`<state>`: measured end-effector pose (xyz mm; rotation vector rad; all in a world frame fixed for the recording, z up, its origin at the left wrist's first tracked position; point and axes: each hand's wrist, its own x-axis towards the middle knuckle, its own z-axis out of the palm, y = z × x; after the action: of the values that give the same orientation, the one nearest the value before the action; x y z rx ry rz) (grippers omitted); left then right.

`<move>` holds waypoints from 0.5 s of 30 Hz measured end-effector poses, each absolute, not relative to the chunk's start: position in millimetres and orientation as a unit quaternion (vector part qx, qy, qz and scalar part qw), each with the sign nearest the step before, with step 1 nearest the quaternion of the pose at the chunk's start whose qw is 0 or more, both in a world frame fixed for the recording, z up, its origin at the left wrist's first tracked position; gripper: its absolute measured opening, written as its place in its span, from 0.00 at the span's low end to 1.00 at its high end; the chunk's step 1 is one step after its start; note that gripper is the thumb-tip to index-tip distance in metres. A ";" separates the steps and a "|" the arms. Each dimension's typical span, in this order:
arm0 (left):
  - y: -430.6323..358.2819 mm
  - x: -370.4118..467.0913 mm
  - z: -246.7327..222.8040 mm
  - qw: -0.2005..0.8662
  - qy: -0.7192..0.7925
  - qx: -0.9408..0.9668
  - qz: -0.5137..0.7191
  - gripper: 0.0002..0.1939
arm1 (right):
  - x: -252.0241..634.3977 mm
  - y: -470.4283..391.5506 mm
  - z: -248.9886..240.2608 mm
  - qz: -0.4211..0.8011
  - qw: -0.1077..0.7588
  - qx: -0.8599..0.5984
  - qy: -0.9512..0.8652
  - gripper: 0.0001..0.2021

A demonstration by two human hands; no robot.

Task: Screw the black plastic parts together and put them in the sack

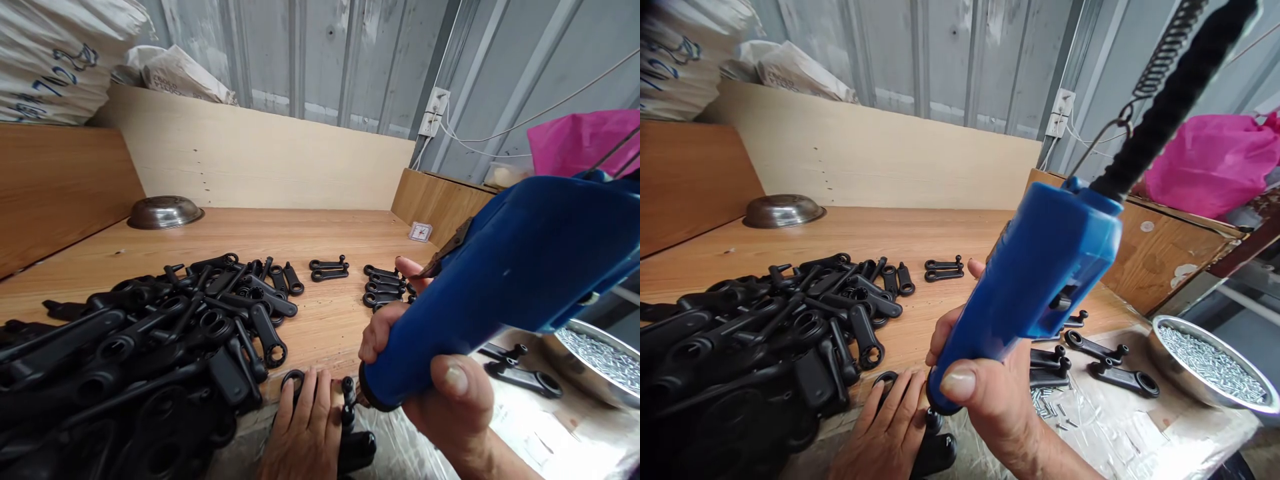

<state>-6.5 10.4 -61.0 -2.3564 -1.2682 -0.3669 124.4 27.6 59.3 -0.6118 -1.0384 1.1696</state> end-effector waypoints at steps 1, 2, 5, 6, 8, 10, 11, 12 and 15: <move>10.7 -6.3 -62.1 0.215 -0.461 -0.850 -0.140 0.24 | 124.3 27.9 58.2 0.518 0.668 -0.271 -0.461 0.41; 11.1 -6.1 -63.6 0.210 -0.463 -0.848 -0.147 0.24 | 124.3 28.1 57.2 0.516 0.668 -0.271 -0.462 0.42; 11.5 -6.1 -68.5 0.199 -0.465 -0.848 -0.162 0.23 | 125.3 28.8 53.7 0.517 0.665 -0.271 -0.466 0.43; 11.5 -6.1 -69.5 0.203 -0.462 -0.848 -0.163 0.23 | 125.9 28.9 52.2 0.518 0.663 -0.269 -0.470 0.42; 11.4 -5.9 -70.1 0.218 -0.460 -0.846 -0.161 0.22 | 127.3 29.0 48.9 0.518 0.659 -0.263 -0.477 0.40; 11.1 -5.5 -68.7 0.228 -0.459 -0.844 -0.158 0.21 | 128.2 28.8 46.3 0.519 0.653 -0.259 -0.487 0.36; 11.0 -5.3 -67.6 0.227 -0.460 -0.844 -0.156 0.22 | 128.4 28.4 45.8 0.519 0.650 -0.259 -0.491 0.35; 10.9 -5.1 -66.4 0.225 -0.460 -0.845 -0.154 0.23 | 128.3 28.0 46.0 0.519 0.646 -0.263 -0.494 0.33; 10.5 -4.8 -63.2 0.220 -0.464 -0.846 -0.145 0.24 | 126.5 26.1 51.3 0.506 0.633 -0.294 -0.507 0.32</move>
<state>-4.8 10.5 -63.2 -2.3399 -1.2819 -0.4011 126.5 26.1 51.3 -0.6724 -1.1598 1.1583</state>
